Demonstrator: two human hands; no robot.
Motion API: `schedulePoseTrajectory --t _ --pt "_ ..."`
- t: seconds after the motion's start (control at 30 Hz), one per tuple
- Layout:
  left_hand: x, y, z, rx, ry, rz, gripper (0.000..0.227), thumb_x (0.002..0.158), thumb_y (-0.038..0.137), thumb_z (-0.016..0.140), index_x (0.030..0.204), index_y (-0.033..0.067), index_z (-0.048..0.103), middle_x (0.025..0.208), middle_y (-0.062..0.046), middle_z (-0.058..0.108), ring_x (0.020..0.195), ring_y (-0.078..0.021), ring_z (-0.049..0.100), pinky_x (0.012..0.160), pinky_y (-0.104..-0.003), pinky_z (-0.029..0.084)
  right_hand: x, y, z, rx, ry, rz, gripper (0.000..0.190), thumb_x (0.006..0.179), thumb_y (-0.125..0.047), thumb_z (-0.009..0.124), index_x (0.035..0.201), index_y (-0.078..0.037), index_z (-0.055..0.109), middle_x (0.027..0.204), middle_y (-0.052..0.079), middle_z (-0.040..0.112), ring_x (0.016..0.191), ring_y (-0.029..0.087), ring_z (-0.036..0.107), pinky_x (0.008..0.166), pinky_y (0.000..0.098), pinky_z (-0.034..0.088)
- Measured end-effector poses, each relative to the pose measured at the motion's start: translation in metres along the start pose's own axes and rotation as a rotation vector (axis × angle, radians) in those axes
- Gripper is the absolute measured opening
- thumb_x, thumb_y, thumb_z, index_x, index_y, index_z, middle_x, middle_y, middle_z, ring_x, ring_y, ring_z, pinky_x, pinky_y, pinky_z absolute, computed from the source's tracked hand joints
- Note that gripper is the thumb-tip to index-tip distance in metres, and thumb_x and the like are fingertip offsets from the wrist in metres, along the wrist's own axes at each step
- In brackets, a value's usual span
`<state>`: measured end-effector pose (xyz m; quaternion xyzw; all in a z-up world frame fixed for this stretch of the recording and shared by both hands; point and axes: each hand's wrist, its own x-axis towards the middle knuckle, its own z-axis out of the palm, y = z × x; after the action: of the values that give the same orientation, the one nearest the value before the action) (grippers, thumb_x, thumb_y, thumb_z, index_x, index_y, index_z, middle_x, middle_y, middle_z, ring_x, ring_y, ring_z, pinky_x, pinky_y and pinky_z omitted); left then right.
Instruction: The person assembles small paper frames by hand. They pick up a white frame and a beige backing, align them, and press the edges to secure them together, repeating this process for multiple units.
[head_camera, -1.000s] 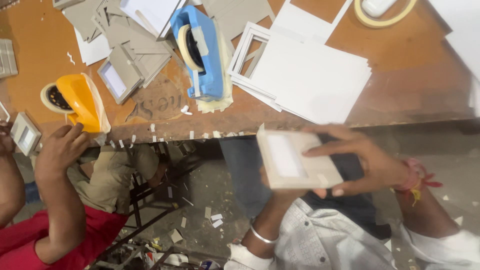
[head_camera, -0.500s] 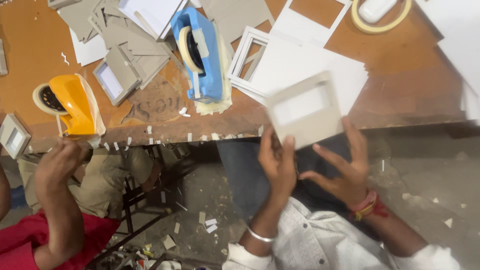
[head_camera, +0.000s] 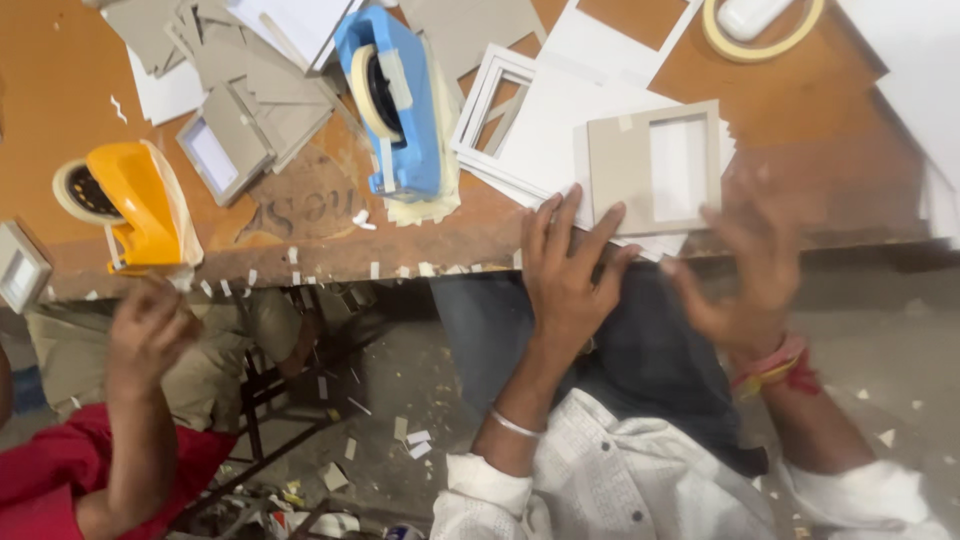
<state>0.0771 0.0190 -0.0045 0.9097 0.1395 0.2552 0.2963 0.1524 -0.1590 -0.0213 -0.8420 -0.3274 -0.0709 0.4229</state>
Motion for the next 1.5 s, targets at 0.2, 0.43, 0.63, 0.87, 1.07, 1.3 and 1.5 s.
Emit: schedulePoseTrajectory --t 0.2,0.43,0.63,0.87,1.07,1.3,1.5 --pt "-0.015 -0.022 -0.007 -0.095 0.096 -0.048 0.023 0.089 0.004 0.079 0.111 0.0089 0.075 0.126 -0.013 0.074 0.131 -0.0371 0.062 0.116 -0.047 0.050 0.066 0.013 -0.007 -0.182 -0.368 -0.195 0.072 0.078 -0.053 0.080 0.142 -0.024 0.061 0.165 0.024 0.036 0.157 0.048 0.025 0.125 0.0723 0.012" --pt "-0.025 -0.039 -0.021 -0.387 0.201 -0.198 0.016 0.091 0.005 0.079 0.107 0.0049 0.075 0.105 -0.012 0.076 0.105 -0.0265 0.073 0.095 -0.036 0.059 0.097 0.027 0.005 -0.260 -0.504 -0.176 0.092 0.065 -0.066 0.074 0.144 -0.021 0.059 0.156 0.023 0.042 0.153 0.046 0.030 0.120 0.0788 0.008" --pt "0.009 -0.104 -0.091 -0.174 0.651 -0.452 0.014 0.092 0.001 0.072 0.106 -0.0005 0.075 0.094 -0.008 0.075 0.082 -0.0208 0.068 0.073 -0.029 0.051 0.090 0.014 0.017 -0.137 -0.316 -0.152 0.084 0.065 -0.059 0.082 0.136 -0.017 0.065 0.149 0.023 0.047 0.148 0.046 0.037 0.121 0.0691 0.022" --pt "0.067 -0.155 -0.123 0.113 0.125 -0.246 0.016 0.094 0.019 0.082 0.099 0.0041 0.080 0.115 -0.012 0.067 0.111 -0.0299 0.062 0.098 -0.043 0.047 0.089 0.012 0.013 -0.101 -0.292 -0.213 0.082 0.065 -0.052 0.086 0.134 -0.011 0.066 0.147 0.024 0.048 0.142 0.047 0.042 0.119 0.0614 0.032" --pt "0.016 -0.127 -0.109 -0.098 0.319 -0.636 0.024 0.093 0.025 0.080 0.090 0.0022 0.076 0.092 -0.006 0.053 0.079 -0.0220 0.050 0.076 -0.037 0.044 0.089 0.009 0.014 -0.122 -0.272 -0.228 0.082 0.066 -0.052 0.087 0.133 -0.010 0.068 0.147 0.025 0.050 0.141 0.048 0.044 0.121 0.0608 0.034" --pt "0.017 -0.130 -0.109 -0.218 0.445 -0.484 0.040 0.104 0.023 0.070 0.136 0.0053 0.056 0.116 -0.004 0.064 0.092 -0.0109 0.058 0.074 -0.027 0.045 0.083 0.012 0.015 -0.125 -0.272 -0.251 0.079 0.074 -0.053 0.087 0.136 -0.009 0.066 0.150 0.025 0.049 0.143 0.048 0.045 0.122 0.0603 0.035" --pt "0.063 -0.135 -0.111 -0.481 0.294 -0.413 0.081 0.097 0.010 0.077 0.160 0.0099 0.027 0.098 -0.005 0.073 0.085 -0.0108 0.063 0.074 -0.022 0.045 0.084 0.011 0.015 -0.136 -0.264 -0.226 0.078 0.071 -0.051 0.086 0.136 -0.012 0.067 0.149 0.024 0.050 0.143 0.047 0.046 0.122 0.0592 0.037"
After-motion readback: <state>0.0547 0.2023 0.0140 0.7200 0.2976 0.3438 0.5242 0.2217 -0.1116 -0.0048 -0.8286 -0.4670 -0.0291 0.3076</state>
